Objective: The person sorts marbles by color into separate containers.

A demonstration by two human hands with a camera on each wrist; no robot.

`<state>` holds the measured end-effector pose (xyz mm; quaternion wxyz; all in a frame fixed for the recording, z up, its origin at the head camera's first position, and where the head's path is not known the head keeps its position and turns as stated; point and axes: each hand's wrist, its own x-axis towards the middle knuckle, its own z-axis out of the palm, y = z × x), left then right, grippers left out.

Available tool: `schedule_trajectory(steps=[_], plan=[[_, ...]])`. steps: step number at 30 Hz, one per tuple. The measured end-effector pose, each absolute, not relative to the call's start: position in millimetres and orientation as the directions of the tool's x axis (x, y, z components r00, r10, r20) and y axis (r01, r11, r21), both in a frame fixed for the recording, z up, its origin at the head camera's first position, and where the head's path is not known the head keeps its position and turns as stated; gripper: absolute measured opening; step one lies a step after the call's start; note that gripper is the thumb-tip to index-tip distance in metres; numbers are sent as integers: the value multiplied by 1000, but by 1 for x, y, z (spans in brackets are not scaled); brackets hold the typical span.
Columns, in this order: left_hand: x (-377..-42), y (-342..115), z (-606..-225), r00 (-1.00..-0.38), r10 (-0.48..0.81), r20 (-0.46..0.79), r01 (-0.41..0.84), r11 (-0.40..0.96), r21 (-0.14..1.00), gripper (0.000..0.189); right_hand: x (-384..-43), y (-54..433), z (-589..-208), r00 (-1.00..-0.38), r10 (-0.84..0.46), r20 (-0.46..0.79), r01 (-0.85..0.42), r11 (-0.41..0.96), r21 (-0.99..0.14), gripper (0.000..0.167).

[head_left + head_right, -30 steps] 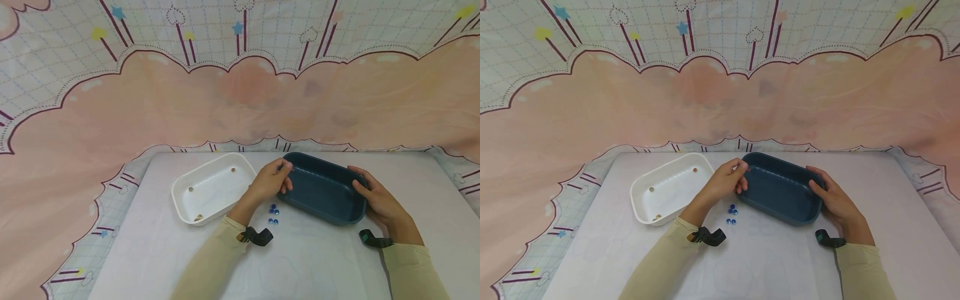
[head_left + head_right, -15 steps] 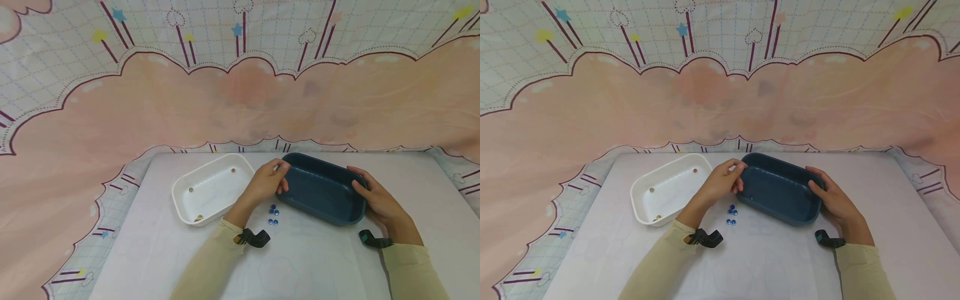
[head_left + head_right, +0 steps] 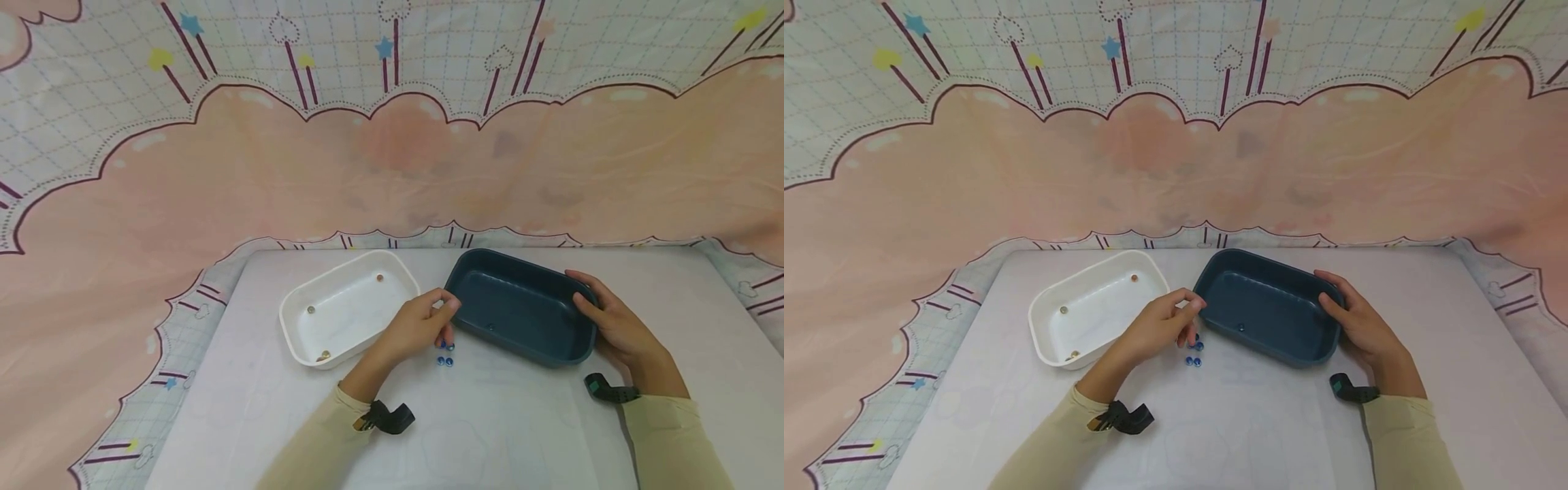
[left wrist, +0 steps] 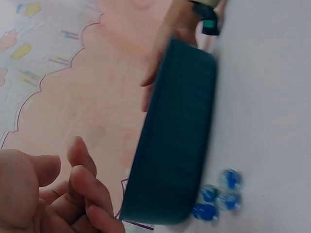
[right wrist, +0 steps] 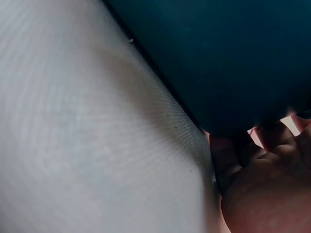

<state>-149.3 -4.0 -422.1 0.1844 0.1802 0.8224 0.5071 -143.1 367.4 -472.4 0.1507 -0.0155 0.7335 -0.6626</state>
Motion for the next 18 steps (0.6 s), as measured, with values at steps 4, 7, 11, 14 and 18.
schedule_trajectory(steps=[4, 7, 11, 14, 18], plan=[[-136, -13, -429, -838, 528, -137, 152, 467, 871, 33, -143, 369, -473, -953, -220, -210, 187, 122, -975, 59], [-128, -18, -435, -823, 544, -164, 165, 506, 847, 30, -143, 369, -473, -952, -221, -212, 183, 144, -973, 59], [-121, -23, -442, -819, 545, -181, 169, 531, 831, 25, -144, 369, -472, -954, -219, -207, 175, 158, -972, 59], [-118, -26, -447, -823, 538, -182, 166, 534, 829, 22, -144, 369, -471, -955, -213, -206, 177, 147, -973, 59], [-116, -29, -452, -836, 521, -172, 170, 544, 821, 22, -143, 367, -471, -956, -209, -206, 182, 129, -975, 60]])
